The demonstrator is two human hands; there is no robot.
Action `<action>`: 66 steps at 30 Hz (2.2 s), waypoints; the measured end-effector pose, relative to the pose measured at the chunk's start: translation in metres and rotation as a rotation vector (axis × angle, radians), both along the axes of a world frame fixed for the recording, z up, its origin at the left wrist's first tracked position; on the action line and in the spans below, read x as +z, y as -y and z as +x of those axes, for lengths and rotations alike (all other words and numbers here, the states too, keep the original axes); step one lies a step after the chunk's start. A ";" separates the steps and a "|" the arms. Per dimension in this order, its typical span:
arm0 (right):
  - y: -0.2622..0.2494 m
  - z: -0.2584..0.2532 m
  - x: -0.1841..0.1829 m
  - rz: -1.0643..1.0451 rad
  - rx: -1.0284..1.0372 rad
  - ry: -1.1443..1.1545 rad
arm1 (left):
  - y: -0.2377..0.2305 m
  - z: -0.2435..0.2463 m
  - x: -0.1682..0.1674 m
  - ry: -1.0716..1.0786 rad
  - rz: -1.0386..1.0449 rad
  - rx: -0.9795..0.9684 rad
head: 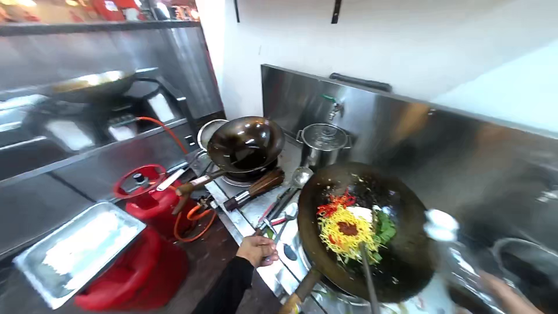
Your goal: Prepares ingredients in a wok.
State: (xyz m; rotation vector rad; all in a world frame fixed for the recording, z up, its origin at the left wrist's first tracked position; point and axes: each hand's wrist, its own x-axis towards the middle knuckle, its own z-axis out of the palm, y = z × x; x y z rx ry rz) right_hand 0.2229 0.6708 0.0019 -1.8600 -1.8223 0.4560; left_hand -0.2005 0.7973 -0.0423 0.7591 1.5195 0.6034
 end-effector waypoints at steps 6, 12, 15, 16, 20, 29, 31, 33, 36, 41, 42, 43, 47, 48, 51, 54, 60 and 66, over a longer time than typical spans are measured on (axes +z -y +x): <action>-0.055 -0.018 -0.012 -0.219 -0.058 0.126 | 0.002 0.093 0.046 -0.041 0.069 -0.409; -0.087 -0.026 0.002 -0.487 -0.054 0.367 | -0.008 0.112 0.049 -0.069 0.117 -0.506; -0.093 -0.032 0.009 -0.549 -0.049 0.445 | -0.009 0.112 0.044 -0.054 0.108 -0.519; -0.095 -0.034 0.010 -0.564 -0.046 0.473 | -0.010 0.112 0.043 -0.046 0.103 -0.514; -0.099 -0.040 0.016 -0.624 -0.028 0.573 | -0.012 0.111 0.038 -0.062 0.099 -0.529; -0.105 -0.056 0.023 -0.658 -0.007 0.674 | -0.019 0.109 0.034 -0.065 0.099 -0.522; -0.105 -0.058 0.025 -0.658 -0.001 0.683 | -0.020 0.108 0.033 -0.052 0.095 -0.504; -0.106 -0.060 0.027 -0.661 -0.002 0.695 | -0.019 0.106 0.034 -0.042 0.091 -0.495; -0.108 -0.062 0.030 -0.665 -0.005 0.702 | -0.020 0.105 0.032 -0.032 0.091 -0.482; -0.110 -0.064 0.032 -0.667 -0.009 0.715 | -0.021 0.103 0.029 -0.024 0.092 -0.480; -0.110 -0.064 0.032 -0.668 -0.009 0.710 | -0.020 0.102 0.029 -0.018 0.093 -0.473; -0.110 -0.063 0.032 -0.665 -0.009 0.704 | -0.020 0.102 0.029 -0.014 0.094 -0.470; -0.110 -0.062 0.032 -0.663 -0.022 0.706 | -0.020 0.102 0.029 -0.005 0.090 -0.456; -0.111 -0.062 0.032 -0.667 -0.025 0.707 | -0.020 0.102 0.029 0.001 0.088 -0.450; -0.111 -0.062 0.033 -0.663 -0.028 0.723 | -0.019 0.102 0.028 0.003 0.092 -0.447; -0.111 -0.062 0.033 -0.668 -0.028 0.725 | -0.018 0.103 0.029 0.004 0.095 -0.443; -0.112 -0.061 0.032 -0.664 -0.022 0.721 | -0.014 0.106 0.031 0.008 0.090 -0.429; -0.108 -0.061 0.032 -0.681 0.006 0.717 | -0.013 0.106 0.029 0.021 0.086 -0.411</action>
